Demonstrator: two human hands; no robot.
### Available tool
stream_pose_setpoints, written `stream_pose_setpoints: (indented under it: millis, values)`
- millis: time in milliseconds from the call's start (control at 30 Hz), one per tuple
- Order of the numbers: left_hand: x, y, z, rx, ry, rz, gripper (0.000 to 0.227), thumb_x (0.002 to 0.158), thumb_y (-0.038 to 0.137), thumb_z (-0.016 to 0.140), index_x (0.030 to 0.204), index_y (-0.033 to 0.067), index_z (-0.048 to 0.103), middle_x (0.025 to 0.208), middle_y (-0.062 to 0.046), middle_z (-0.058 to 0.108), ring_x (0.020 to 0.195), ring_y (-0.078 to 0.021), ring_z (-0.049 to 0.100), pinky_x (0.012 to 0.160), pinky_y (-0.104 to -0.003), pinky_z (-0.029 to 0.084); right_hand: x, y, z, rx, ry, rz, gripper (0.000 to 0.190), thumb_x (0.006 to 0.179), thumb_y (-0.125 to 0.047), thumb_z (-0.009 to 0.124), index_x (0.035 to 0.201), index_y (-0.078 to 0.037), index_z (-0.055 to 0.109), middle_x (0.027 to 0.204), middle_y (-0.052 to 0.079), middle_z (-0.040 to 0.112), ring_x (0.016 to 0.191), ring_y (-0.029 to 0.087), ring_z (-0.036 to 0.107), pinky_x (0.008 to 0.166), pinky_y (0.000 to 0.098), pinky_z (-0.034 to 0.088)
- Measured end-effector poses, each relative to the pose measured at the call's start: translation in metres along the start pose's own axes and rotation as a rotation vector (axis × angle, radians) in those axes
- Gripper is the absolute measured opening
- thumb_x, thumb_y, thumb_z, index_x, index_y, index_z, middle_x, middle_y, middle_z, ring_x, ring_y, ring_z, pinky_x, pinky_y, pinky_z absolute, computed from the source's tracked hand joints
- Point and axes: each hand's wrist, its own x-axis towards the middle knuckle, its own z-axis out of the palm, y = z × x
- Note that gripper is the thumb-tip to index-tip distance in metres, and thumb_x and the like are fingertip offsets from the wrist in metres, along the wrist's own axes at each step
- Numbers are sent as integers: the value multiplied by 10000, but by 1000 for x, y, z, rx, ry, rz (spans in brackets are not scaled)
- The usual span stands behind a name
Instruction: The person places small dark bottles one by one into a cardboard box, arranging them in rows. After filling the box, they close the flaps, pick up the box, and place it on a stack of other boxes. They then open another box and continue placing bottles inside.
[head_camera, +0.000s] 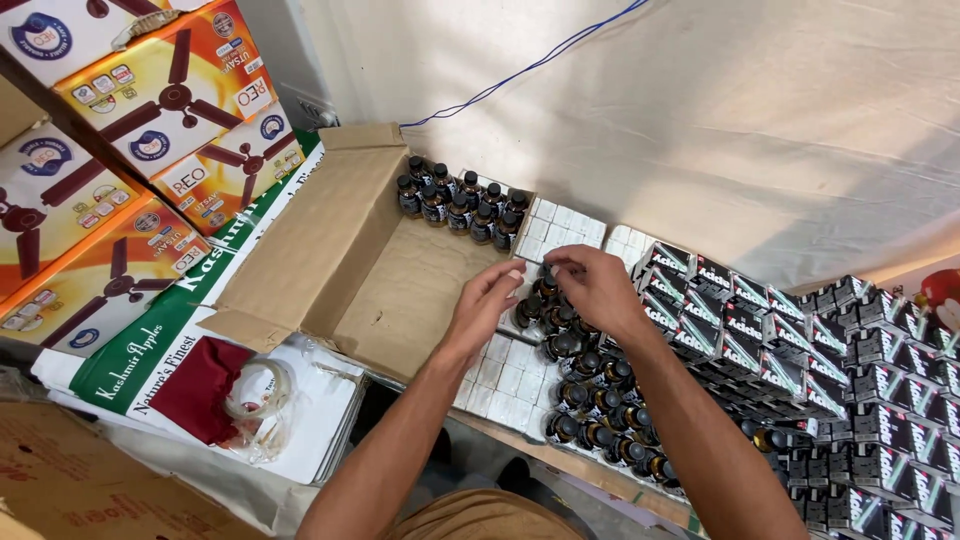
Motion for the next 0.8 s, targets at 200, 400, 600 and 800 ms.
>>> stream_pose_setpoints:
  millis: [200, 400, 600, 800]
  values:
    - [31, 12, -40, -45, 91, -45, 457, 1008, 269, 593, 1412, 56, 608, 1392, -161, 601, 1319, -291, 528, 1101, -496, 436, 43, -6, 32, 79, 0, -11, 355, 878, -5, 647, 1208, -88, 748, 1096, 135, 761, 1002, 235, 750, 871, 351, 614]
    - [67, -15, -75, -70, 63, -204, 598, 1039, 362, 534, 1545, 59, 440, 1623, -234, 357, 1516, -418, 298, 1220, -570, 264, 88, 12, 76, -119, -35, -65, 364, 938, -49, 659, 1300, -13, 680, 1125, 228, 738, 1089, 385, 716, 904, 438, 623]
    - [92, -10, -70, -59, -26, -255, 684, 1074, 478, 455, 1593, 48, 342, 1643, -221, 311, 1534, -410, 250, 1243, -541, 252, 125, 6, 91, -817, 4, -201, 309, 936, -145, 647, 1227, -183, 743, 1106, 46, 769, 1153, 315, 680, 947, 501, 590]
    - [106, 6, -52, -101, -71, -297, 783, 1059, 562, 400, 1597, 1, 306, 1651, -267, 268, 1540, -424, 218, 1234, -549, 257, 165, 58, 113, -1171, -93, -89, 172, 858, -299, 634, 961, -271, 769, 861, -15, 746, 1134, 296, 595, 938, 529, 415]
